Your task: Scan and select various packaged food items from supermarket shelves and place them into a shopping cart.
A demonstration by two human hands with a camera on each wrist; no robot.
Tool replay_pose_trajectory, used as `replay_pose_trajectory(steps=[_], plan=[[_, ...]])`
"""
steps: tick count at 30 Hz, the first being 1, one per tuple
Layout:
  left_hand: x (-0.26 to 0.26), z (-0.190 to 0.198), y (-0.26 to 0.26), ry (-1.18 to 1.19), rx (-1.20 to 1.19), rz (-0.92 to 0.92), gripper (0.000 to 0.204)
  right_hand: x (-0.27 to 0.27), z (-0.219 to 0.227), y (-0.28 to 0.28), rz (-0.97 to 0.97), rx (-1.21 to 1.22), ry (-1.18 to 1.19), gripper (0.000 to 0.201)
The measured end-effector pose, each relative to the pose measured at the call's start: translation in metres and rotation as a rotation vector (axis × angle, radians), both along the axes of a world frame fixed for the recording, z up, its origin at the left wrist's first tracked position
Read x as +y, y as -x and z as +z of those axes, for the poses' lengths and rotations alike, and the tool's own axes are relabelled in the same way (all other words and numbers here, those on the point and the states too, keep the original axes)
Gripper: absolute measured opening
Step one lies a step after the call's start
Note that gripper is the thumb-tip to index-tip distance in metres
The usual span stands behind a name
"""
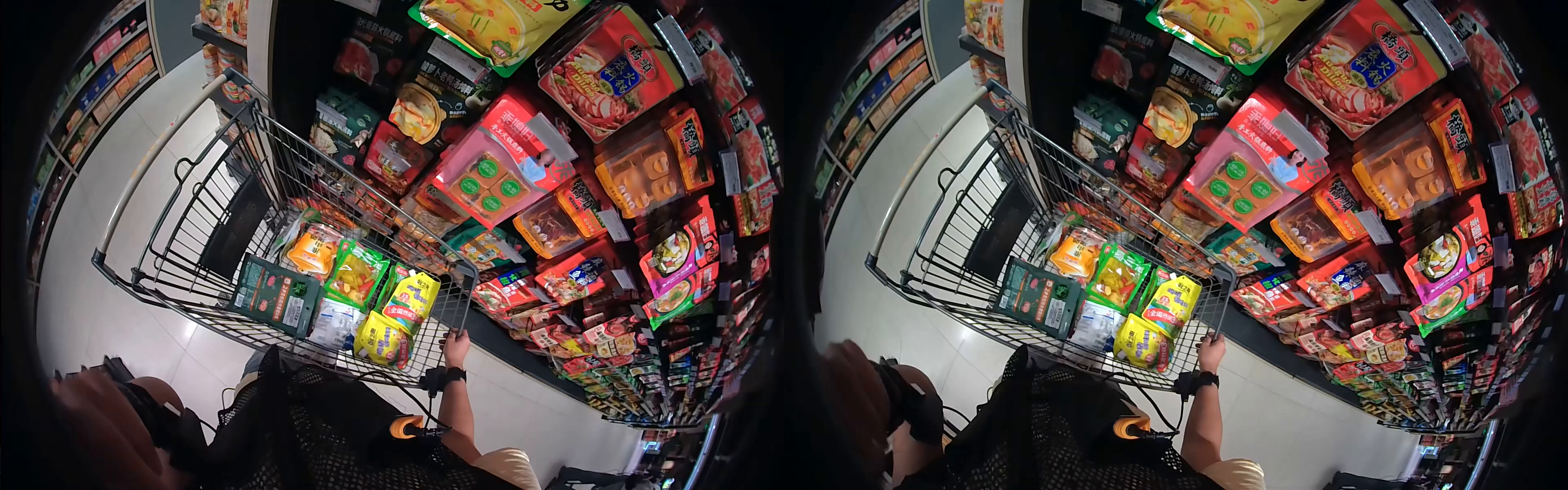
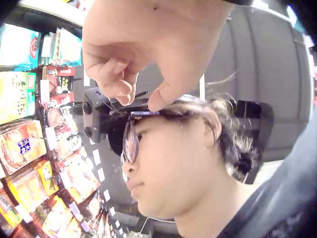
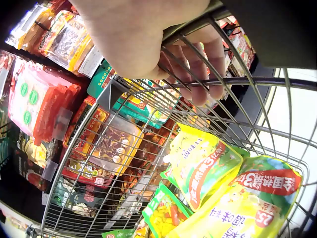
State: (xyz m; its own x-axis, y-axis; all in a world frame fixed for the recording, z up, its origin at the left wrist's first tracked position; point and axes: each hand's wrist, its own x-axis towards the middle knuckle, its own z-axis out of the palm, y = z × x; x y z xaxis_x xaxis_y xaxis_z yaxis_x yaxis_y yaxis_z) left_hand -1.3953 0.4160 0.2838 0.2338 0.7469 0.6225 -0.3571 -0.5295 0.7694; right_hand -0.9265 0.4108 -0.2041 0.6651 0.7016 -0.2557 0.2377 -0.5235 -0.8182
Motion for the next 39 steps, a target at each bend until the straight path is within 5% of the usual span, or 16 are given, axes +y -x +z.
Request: replay_pose_trajectory(steps=[18,26,33,34,38,39], plan=[[0.003,-0.020,0.000,0.066,-0.117,-0.274,0.005,0.003,-0.004,0.001,0.005,0.030,-0.008,0.008],[-0.012,0.009,0.028,0.079,-0.186,-0.307,0.011,0.003,-0.004,-0.002,0.023,0.008,-0.013,0.006],[0.001,0.005,0.041,-0.055,-0.316,-0.692,0.019,0.017,-0.010,0.002,0.021,-0.006,-0.064,0.005],[0.012,-0.008,0.033,-0.169,-0.413,-0.617,0.018,0.018,-0.011,0.002,0.028,-0.007,-0.054,0.005],[-0.022,-0.036,0.076,0.424,-0.051,-0.083,0.032,0.014,-0.025,-0.009,0.060,-0.067,-0.076,0.006],[0.011,-0.045,0.038,0.276,-0.154,-0.074,0.018,0.019,-0.030,-0.010,0.048,-0.062,-0.095,0.005]])
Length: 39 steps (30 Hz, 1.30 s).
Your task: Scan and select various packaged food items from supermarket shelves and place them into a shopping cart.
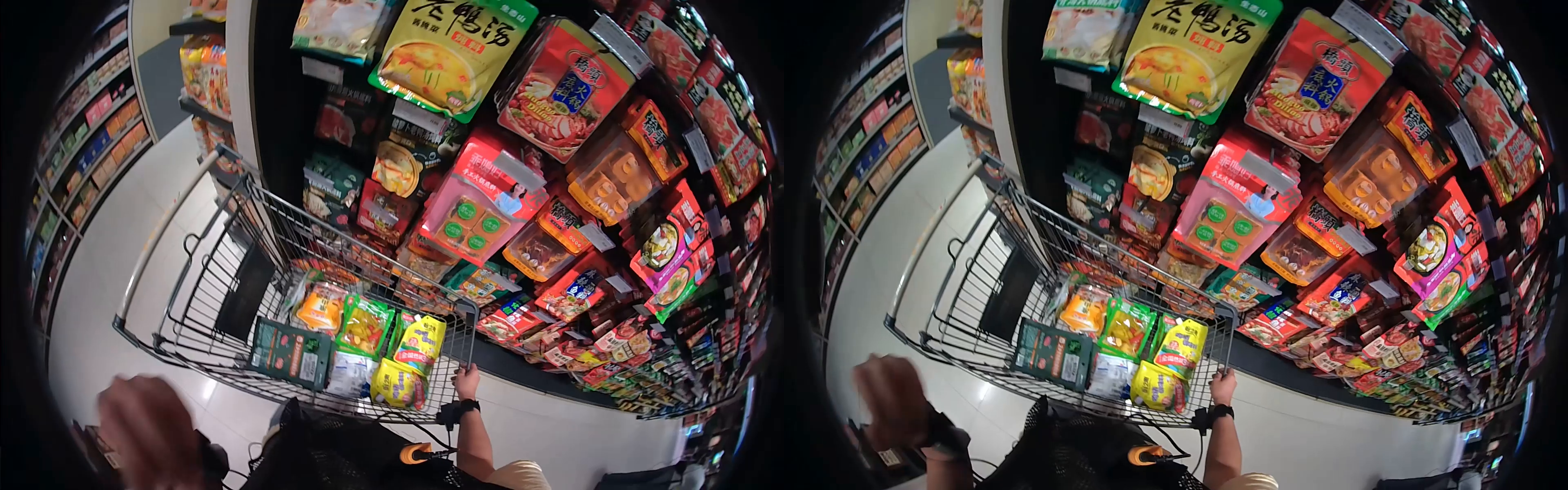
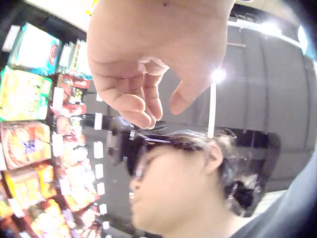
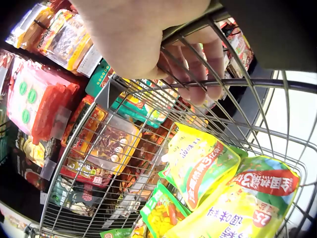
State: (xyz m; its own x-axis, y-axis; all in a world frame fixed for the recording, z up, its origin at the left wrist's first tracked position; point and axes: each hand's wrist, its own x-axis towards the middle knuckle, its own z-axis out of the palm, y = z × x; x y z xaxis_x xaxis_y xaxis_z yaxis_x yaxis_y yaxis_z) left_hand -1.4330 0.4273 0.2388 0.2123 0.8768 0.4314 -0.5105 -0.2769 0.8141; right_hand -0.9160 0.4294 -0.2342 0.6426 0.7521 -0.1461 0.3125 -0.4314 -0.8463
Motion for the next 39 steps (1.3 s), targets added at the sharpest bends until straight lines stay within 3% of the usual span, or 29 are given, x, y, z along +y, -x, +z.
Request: replay_pose_trajectory(steps=[1,2,4,6,8,10,13,16,26,28,29,31,32,34,38,39], plan=[[0.028,-0.010,-0.023,-0.142,-0.107,0.028,0.009,0.004,-0.001,0.004,0.002,0.004,-0.009,0.005],[0.043,-0.018,-0.022,-0.146,0.407,0.298,0.008,0.003,0.005,0.004,0.004,-0.006,-0.009,0.005],[0.071,-0.063,-0.021,-0.020,1.005,0.468,0.015,0.005,0.013,0.010,0.015,-0.036,-0.001,0.005],[0.076,-0.150,0.005,-0.255,1.680,0.560,0.021,-0.005,0.016,0.006,0.001,-0.048,-0.009,0.005],[0.069,-0.213,0.036,-0.289,2.000,0.436,0.028,-0.009,0.020,0.002,-0.011,-0.016,0.003,0.004],[0.053,-0.270,0.069,-0.098,1.940,0.401,0.032,-0.012,0.027,0.002,-0.030,-0.024,0.002,0.003],[0.026,-0.302,0.096,-0.008,1.953,0.358,0.033,-0.028,0.033,-0.006,-0.042,-0.013,0.043,0.003],[0.012,-0.294,0.093,0.065,1.764,0.424,0.023,-0.047,0.032,-0.015,-0.039,0.030,0.033,0.003],[0.007,-0.283,0.051,0.018,1.605,0.517,0.012,-0.075,0.050,-0.045,-0.124,0.107,0.088,0.007],[0.012,-0.284,0.035,0.013,1.598,0.521,0.012,-0.076,0.041,-0.074,-0.008,-0.149,0.161,0.017],[0.011,-0.286,0.030,-0.008,1.585,0.548,0.012,-0.073,0.046,-0.073,-0.009,-0.150,0.158,0.017],[0.005,-0.284,0.023,0.005,1.598,0.528,0.012,-0.060,0.069,-0.066,-0.146,-0.403,0.170,0.029],[0.002,-0.284,0.020,0.020,1.614,0.507,0.013,-0.050,0.080,-0.069,-0.147,-0.404,0.168,0.029],[-0.005,-0.288,0.019,0.021,1.614,0.510,0.014,-0.023,0.103,-0.070,-0.146,-0.561,-0.081,0.036],[0.004,-0.289,0.013,-0.015,1.618,0.535,0.011,0.070,0.208,-0.039,0.007,-0.172,-0.424,0.042],[0.006,-0.290,0.012,-0.017,1.605,0.545,0.011,0.098,0.220,-0.035,0.050,-0.193,-0.475,0.044]])
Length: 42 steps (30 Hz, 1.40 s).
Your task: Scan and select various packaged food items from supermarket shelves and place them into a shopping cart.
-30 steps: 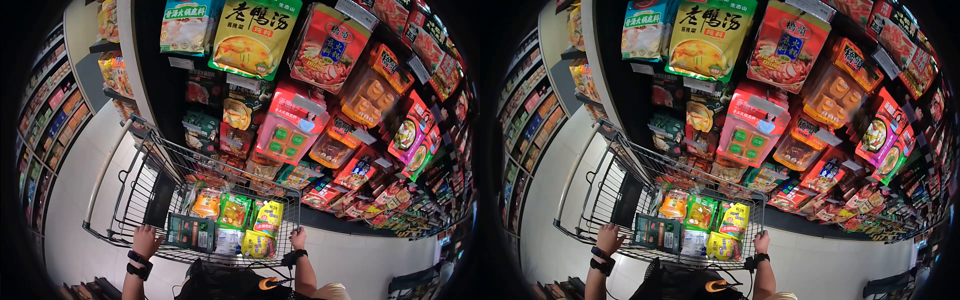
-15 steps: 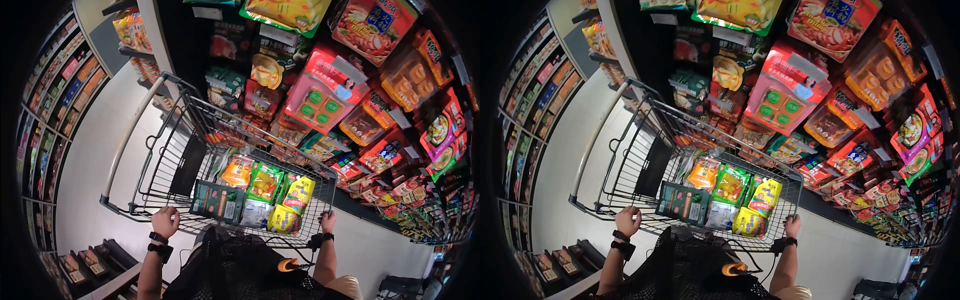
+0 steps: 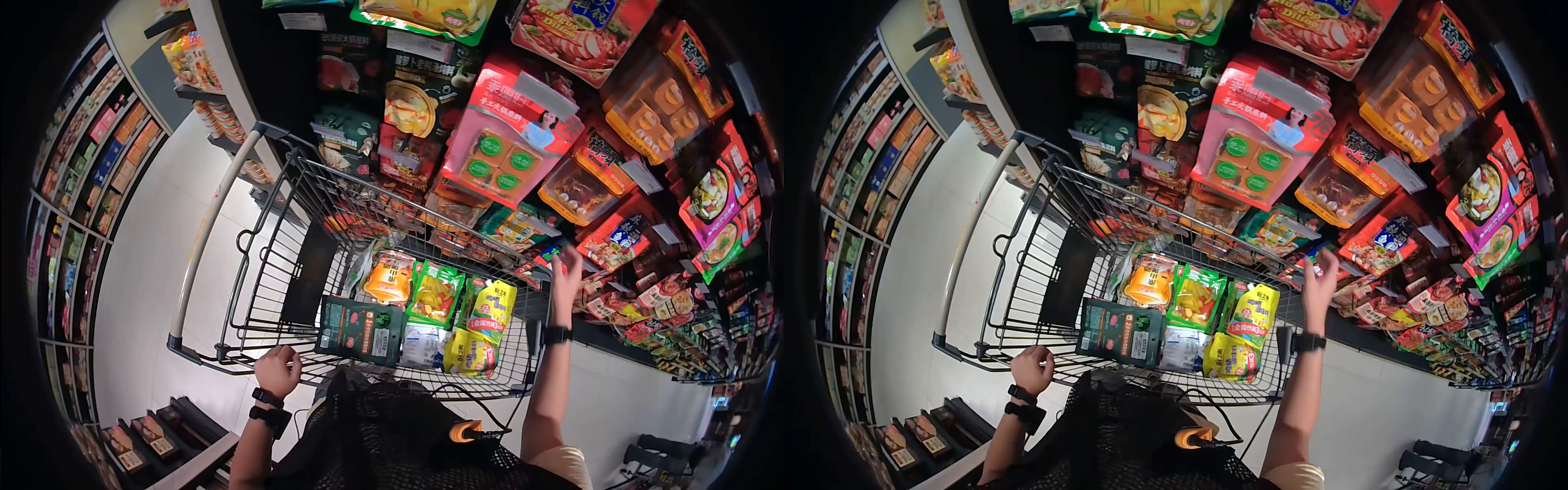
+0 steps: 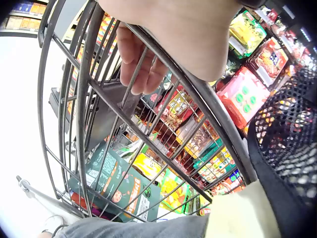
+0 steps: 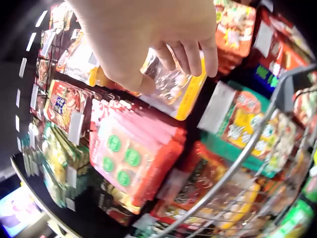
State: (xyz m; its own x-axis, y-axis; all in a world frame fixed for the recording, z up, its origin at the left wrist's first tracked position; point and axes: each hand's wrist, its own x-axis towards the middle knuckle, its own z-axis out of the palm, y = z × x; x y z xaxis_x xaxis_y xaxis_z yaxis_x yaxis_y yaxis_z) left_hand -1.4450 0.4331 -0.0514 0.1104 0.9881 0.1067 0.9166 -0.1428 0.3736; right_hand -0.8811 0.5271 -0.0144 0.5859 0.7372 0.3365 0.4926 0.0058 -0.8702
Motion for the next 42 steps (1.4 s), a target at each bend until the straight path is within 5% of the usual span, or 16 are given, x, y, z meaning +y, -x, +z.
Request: replay_pose_trajectory(steps=[3,6,9,12,14,17,21,23,29,42], plan=[[0.007,-0.003,0.001,-0.003,-0.049,0.025,0.011,0.068,0.028,0.029,0.080,0.000,-0.049,0.056],[0.001,-0.002,0.003,-0.002,-0.050,0.061,0.010,0.124,-0.012,0.031,0.176,0.041,-0.066,0.069],[-0.003,0.000,0.001,0.002,-0.055,0.097,0.011,0.143,-0.003,0.053,0.239,0.186,-0.078,0.066],[0.000,0.001,-0.001,-0.020,-0.045,0.115,0.011,0.160,-0.003,0.055,0.064,0.037,-0.074,0.060],[0.000,0.002,-0.001,-0.036,-0.033,0.109,0.011,0.150,0.005,0.068,-0.199,-0.290,-0.150,0.055],[0.002,0.000,-0.002,-0.052,-0.051,0.103,0.012,0.149,0.014,0.079,-0.168,-0.089,-0.221,0.051],[0.003,-0.005,0.006,-0.086,-0.029,0.091,0.012,0.163,0.000,0.076,-0.217,-0.212,-0.235,0.048],[0.006,-0.006,0.009,-0.093,-0.025,0.091,0.013,0.169,-0.001,0.074,-0.021,0.110,-0.201,0.043],[0.004,-0.014,0.001,-0.110,-0.061,0.081,0.013,0.165,0.020,0.080,0.347,0.440,-0.094,0.032],[0.008,-0.017,0.003,-0.158,-0.076,0.037,0.014,0.133,0.057,0.096,0.468,0.824,-0.240,0.037]])
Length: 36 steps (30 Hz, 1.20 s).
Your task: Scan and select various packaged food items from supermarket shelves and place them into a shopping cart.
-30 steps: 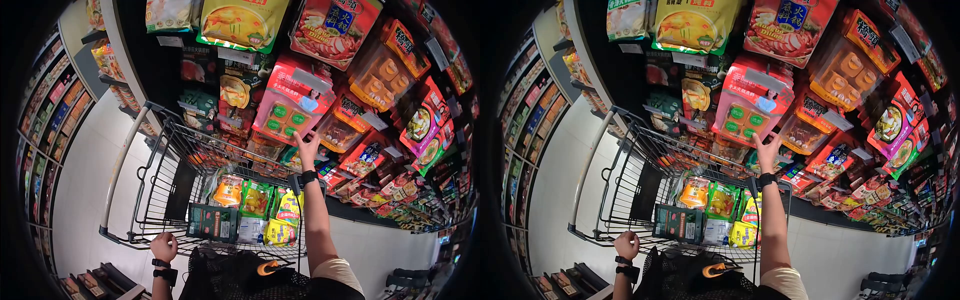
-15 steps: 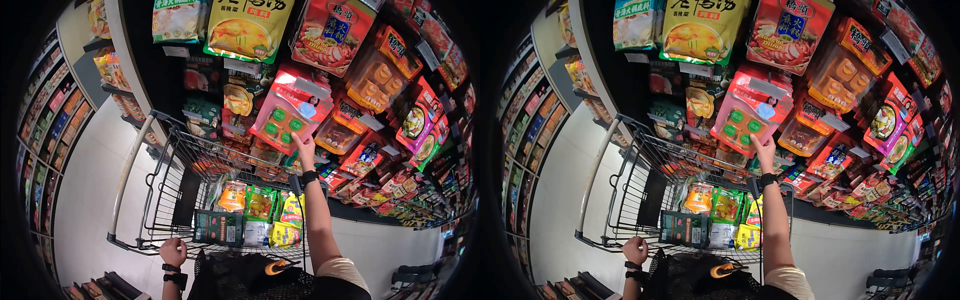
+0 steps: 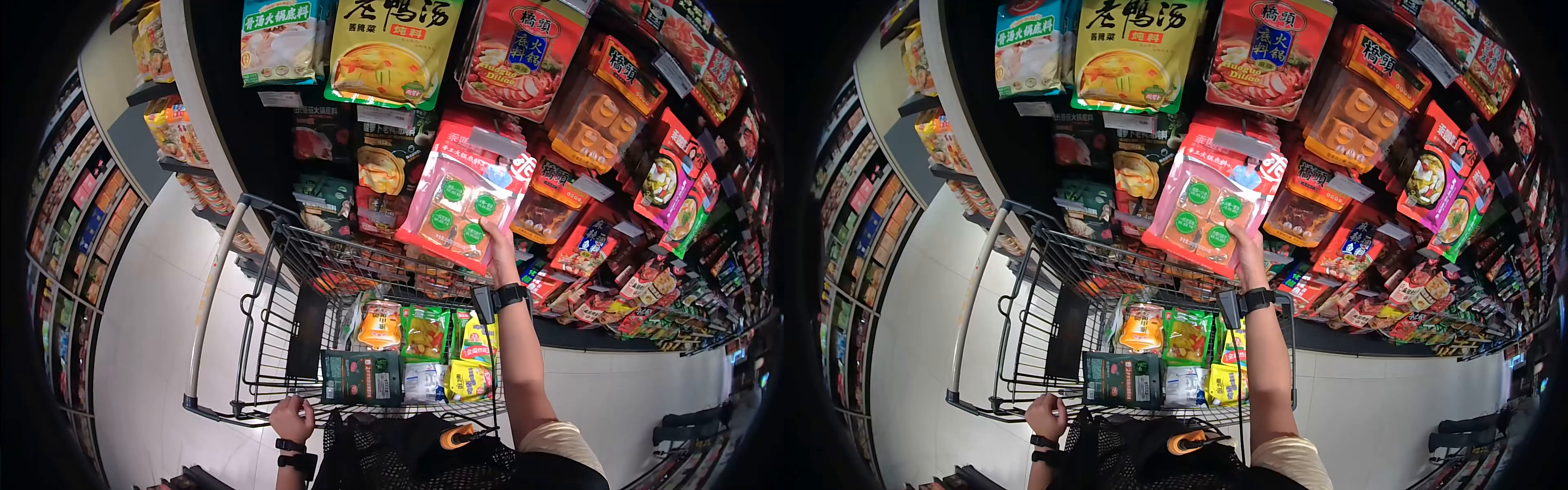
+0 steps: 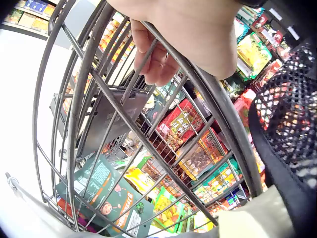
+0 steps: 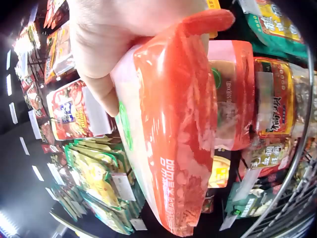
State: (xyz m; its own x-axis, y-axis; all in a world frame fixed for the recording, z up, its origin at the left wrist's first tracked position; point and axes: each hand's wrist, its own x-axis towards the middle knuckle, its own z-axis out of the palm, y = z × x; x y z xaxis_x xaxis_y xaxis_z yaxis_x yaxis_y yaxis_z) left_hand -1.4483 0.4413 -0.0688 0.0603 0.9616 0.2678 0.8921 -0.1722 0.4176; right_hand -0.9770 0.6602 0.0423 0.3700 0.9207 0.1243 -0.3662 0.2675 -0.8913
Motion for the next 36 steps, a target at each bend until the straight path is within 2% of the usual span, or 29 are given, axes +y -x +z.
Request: replay_pose_trajectory(steps=[8,13,16,23,25,28,29,31,33,34,36], plan=[[0.000,0.000,0.000,-0.012,-0.002,0.008,0.015,-0.031,0.019,0.010,0.115,0.051,0.046,0.034],[0.000,0.002,0.000,-0.013,-0.006,0.010,0.015,-0.057,0.019,0.032,0.121,0.056,0.055,0.036],[-0.004,0.003,-0.001,-0.004,-0.003,0.014,0.015,-0.074,-0.001,0.038,0.197,-0.087,0.079,0.037],[-0.006,0.004,0.002,0.046,-0.004,0.020,0.013,-0.115,-0.001,0.056,0.242,-0.215,0.137,0.035],[-0.004,0.007,0.002,0.094,0.008,0.036,0.013,-0.122,-0.001,0.058,0.239,-0.180,0.125,0.035],[-0.003,0.007,0.008,0.350,0.017,-0.013,0.018,-0.132,-0.003,0.062,0.277,-0.073,0.086,0.036],[0.001,0.023,0.000,0.339,-0.017,-0.011,0.017,-0.135,-0.002,0.064,0.284,-0.074,0.089,0.036],[0.011,0.052,-0.016,0.263,-0.248,-0.061,0.015,-0.141,0.002,0.072,0.258,0.020,0.097,0.037],[0.028,0.090,-0.036,0.372,-0.600,-0.099,0.015,-0.148,0.000,0.081,0.262,0.048,0.126,0.038],[0.034,0.104,-0.044,0.408,-0.699,-0.144,0.017,-0.152,-0.002,0.087,0.219,0.088,0.144,0.039],[0.050,0.111,-0.060,0.501,-0.927,-0.236,0.022,-0.156,0.000,0.094,0.199,0.152,0.176,0.040]])
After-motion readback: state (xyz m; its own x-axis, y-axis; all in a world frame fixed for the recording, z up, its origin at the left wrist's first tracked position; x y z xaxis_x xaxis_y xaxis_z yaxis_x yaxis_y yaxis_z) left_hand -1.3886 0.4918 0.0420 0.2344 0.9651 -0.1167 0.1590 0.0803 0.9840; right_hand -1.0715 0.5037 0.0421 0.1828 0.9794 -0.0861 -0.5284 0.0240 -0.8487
